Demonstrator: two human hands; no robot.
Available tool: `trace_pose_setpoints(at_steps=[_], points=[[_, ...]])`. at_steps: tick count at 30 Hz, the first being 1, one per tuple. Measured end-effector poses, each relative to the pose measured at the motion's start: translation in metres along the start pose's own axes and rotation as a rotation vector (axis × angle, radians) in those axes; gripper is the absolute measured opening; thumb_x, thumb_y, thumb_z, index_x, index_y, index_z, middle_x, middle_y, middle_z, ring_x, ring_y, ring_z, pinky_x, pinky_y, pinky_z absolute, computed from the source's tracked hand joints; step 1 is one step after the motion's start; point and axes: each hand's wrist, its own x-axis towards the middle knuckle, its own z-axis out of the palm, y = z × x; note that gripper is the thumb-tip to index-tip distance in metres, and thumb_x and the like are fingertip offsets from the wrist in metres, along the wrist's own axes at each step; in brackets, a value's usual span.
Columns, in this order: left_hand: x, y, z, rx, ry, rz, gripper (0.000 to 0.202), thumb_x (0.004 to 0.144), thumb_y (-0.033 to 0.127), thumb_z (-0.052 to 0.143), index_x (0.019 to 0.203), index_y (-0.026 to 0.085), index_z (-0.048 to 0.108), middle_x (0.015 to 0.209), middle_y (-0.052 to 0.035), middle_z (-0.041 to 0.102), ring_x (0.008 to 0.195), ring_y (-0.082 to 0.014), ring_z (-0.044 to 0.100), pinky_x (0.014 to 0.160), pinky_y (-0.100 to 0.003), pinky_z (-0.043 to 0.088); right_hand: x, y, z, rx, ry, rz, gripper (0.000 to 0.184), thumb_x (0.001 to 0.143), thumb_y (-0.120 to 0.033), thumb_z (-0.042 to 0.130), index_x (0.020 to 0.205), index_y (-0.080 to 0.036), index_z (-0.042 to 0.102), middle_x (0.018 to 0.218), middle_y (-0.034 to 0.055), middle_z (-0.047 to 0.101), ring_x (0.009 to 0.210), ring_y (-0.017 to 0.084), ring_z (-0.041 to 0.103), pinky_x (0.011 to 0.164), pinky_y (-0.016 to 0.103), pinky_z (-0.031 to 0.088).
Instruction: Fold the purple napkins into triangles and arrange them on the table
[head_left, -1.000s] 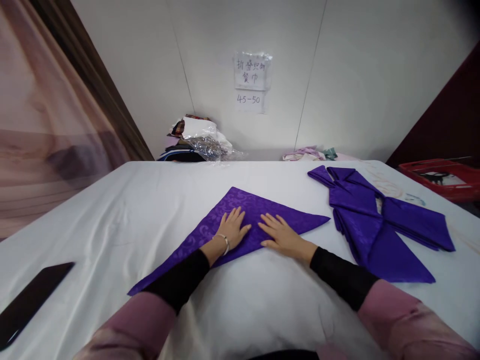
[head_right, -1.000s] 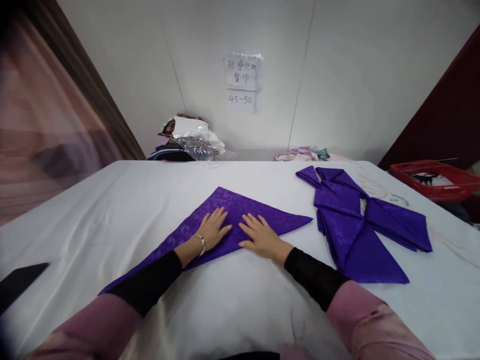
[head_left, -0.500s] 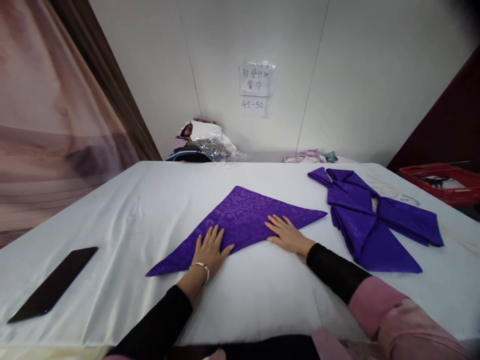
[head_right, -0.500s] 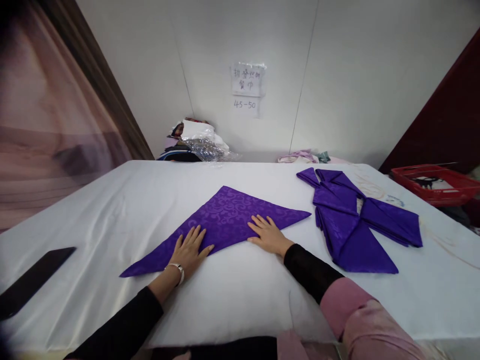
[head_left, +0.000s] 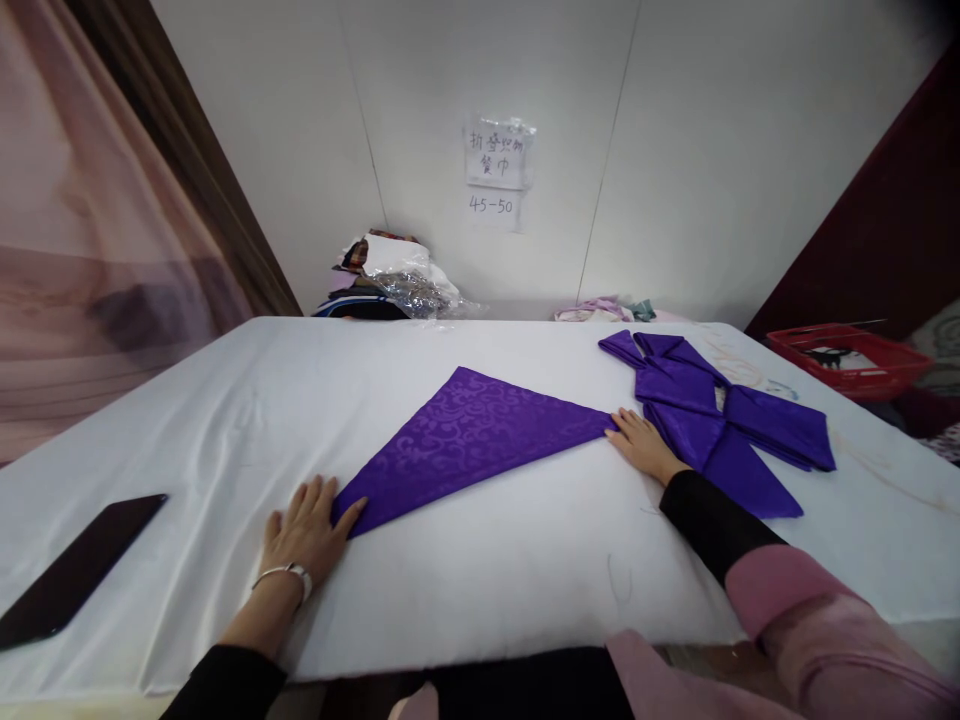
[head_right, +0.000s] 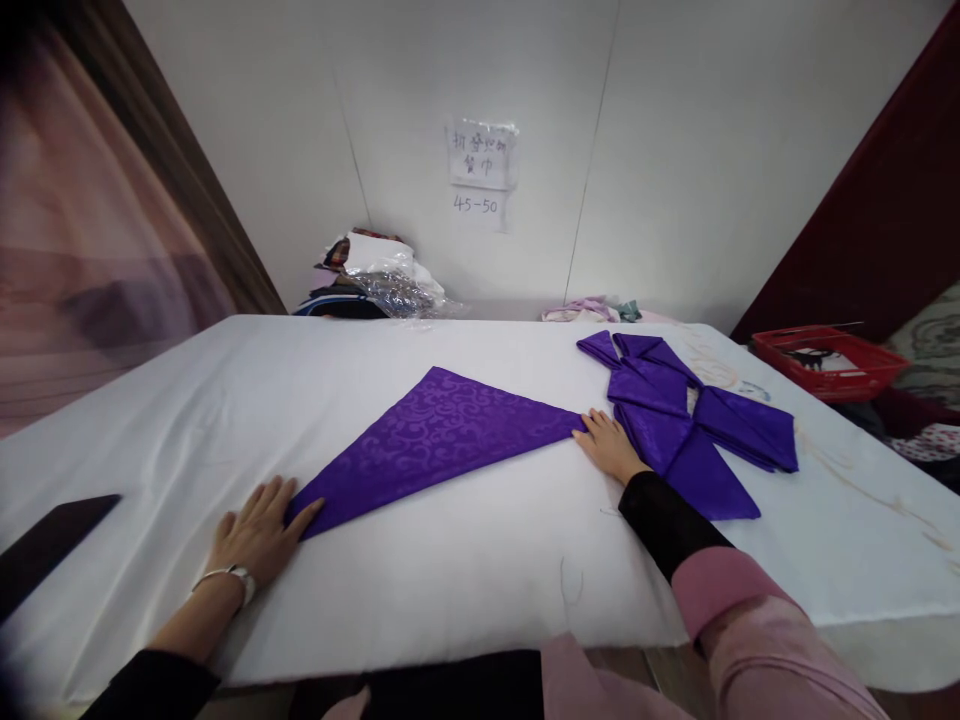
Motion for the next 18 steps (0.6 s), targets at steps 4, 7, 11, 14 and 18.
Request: trace_pose_setpoints(at_steps=[4,7,11,14,18], points=[[-0.010,-0.011,-0.011,-0.047,0.045,-0.084,0.067,0.085,0.056,0.028,0.130,0.010,0.048,0.142,-0.0139,0.041,0.131,-0.0301,0.033,0.105,-0.046,0.029,0.007,0.004,-0.007,0.160,0.158,0.154,0.051,0.091,-0.038,0.036,0.128,-0.007,0.049,0.134,0.0185,0.049,0.126,0.024,0.044,0.105,0.035,0.034],[-0.020,-0.018,-0.019,-0.069,0.090,-0.108,0.064,0.084,0.058,0.030,0.122,0.012,0.055,0.130,-0.0152,0.053,0.119,-0.0336,0.046,0.096,-0.045,0.039,0.012,0.009,-0.015,0.149,0.170,0.280,0.050,0.089,-0.038,0.040,0.125,-0.006,0.051,0.123,0.0202,0.057,0.115,0.026,0.052,0.098,0.035,0.039],[-0.030,-0.024,-0.025,-0.118,0.083,-0.131,0.061,0.083,0.057,0.033,0.115,0.012,0.058,0.117,-0.0180,0.059,0.108,-0.0352,0.054,0.088,-0.045,0.043,0.019,0.017,-0.025,0.145,0.091,0.399,0.049,0.085,-0.040,0.048,0.120,-0.006,0.056,0.108,0.0202,0.064,0.105,0.029,0.058,0.090,0.037,0.041],[-0.031,-0.026,-0.024,-0.175,0.058,-0.138,0.056,0.081,0.057,0.037,0.107,0.012,0.061,0.111,-0.0177,0.061,0.104,-0.0337,0.057,0.087,-0.042,0.044,0.025,0.017,-0.028,0.193,0.037,0.432,0.052,0.082,-0.042,0.051,0.117,-0.003,0.058,0.082,0.0169,0.069,0.083,0.028,0.065,0.081,0.038,0.045],[-0.026,-0.025,-0.023,-0.220,0.011,-0.184,0.043,0.078,0.056,0.041,0.087,0.019,0.061,0.097,-0.0134,0.066,0.092,-0.0317,0.061,0.076,-0.039,0.046,0.037,0.014,-0.026,0.275,-0.012,0.471,0.057,0.078,-0.038,0.058,0.117,0.004,0.056,0.050,0.0081,0.061,0.059,0.027,0.064,0.072,0.040,0.048]])
